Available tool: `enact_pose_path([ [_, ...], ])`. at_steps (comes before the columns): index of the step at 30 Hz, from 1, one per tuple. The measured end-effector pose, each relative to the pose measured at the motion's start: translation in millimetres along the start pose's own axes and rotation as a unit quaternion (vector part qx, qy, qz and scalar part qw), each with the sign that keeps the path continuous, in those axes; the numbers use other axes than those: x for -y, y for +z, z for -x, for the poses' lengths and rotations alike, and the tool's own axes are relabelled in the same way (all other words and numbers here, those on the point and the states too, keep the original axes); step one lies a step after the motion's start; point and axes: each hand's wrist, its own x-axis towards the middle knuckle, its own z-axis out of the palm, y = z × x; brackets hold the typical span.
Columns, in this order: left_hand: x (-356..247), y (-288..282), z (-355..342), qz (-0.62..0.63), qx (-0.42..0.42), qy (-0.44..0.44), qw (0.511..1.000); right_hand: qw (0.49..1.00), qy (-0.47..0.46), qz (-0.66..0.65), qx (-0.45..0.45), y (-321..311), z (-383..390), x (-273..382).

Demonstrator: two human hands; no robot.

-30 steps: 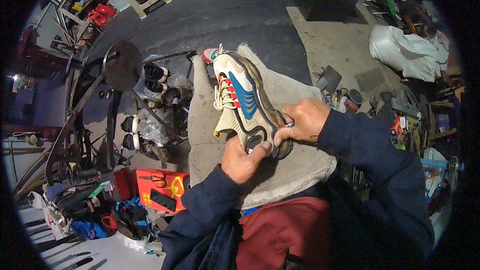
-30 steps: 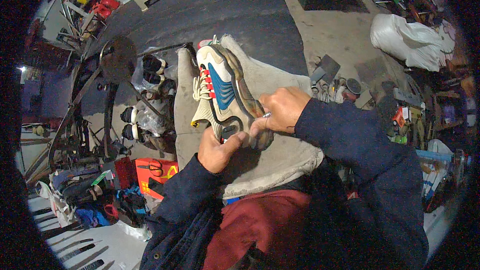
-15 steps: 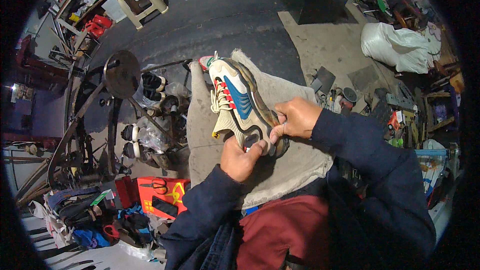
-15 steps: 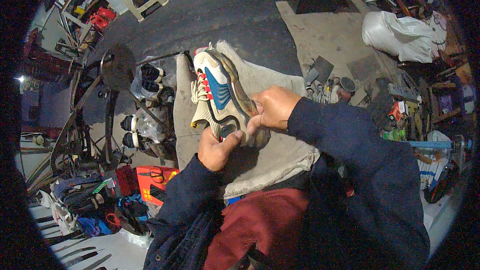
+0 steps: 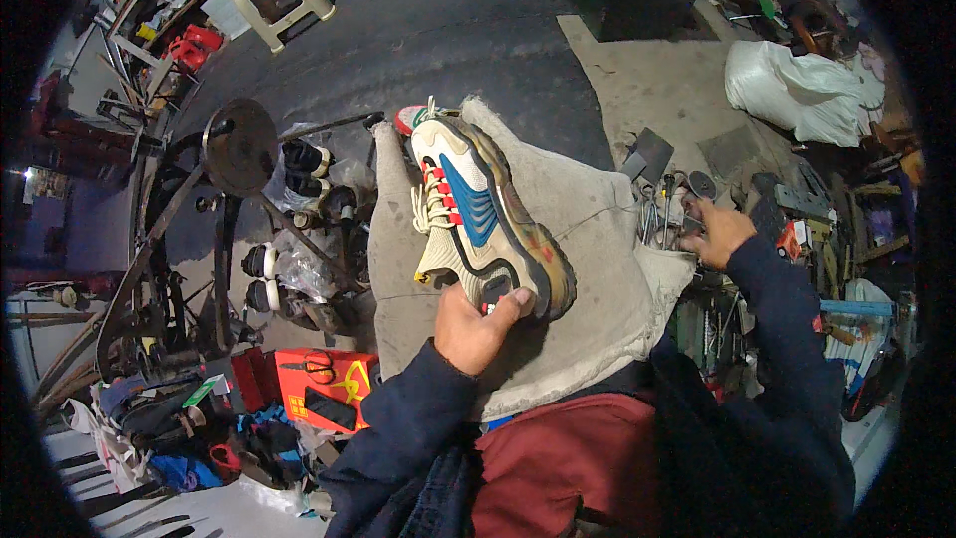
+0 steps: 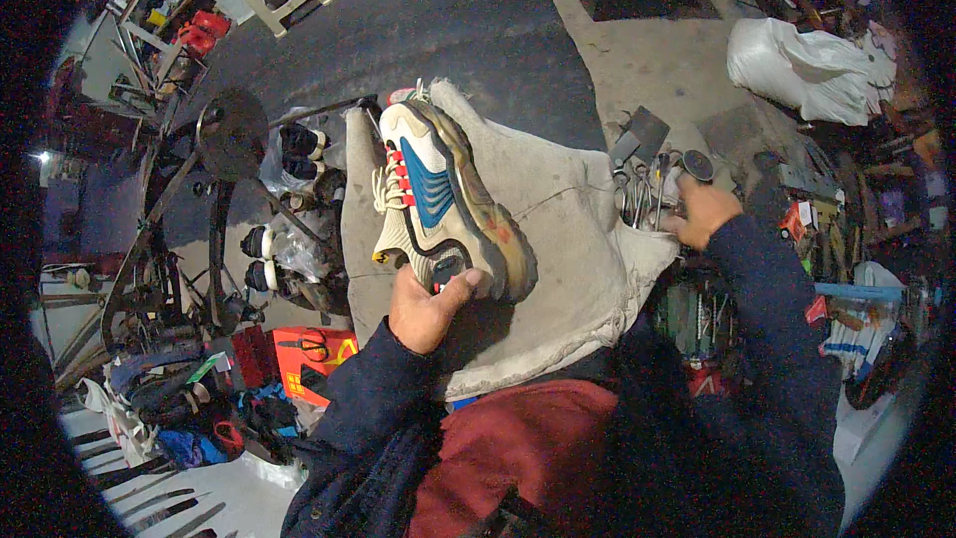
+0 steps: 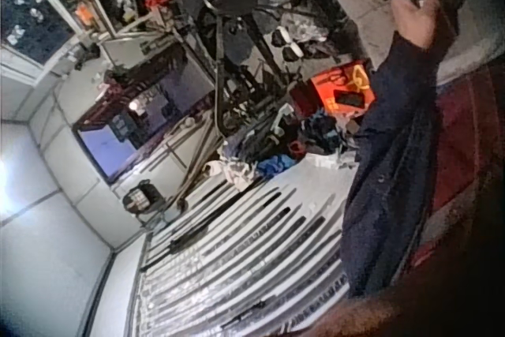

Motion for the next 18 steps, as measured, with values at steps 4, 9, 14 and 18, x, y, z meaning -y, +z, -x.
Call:
enact_pose_path([
  [4, -2.7, 4.7, 3.7, 0.082, -0.017, 0.012, 0.996, 0.979, -0.145, -0.096, -0.109, 18.0, 30.2, 9.4],
  [9, -5.7, 11.6, 3.9, 0.091, -0.050, 0.000, 0.995, 0.852, -0.332, -0.403, 0.027, -10.5, 60.2, 106.6],
  [14, -5.0, 11.9, 5.0, 0.086, -0.053, -0.003, 0.995, 0.828, -0.382, -0.408, 0.047, -27.8, 47.5, 142.0],
  [18, -1.0, 11.8, 5.1, 0.084, -0.051, -0.013, 0.995, 0.813, -0.413, -0.409, 0.042, -25.0, 39.3, 138.6],
])
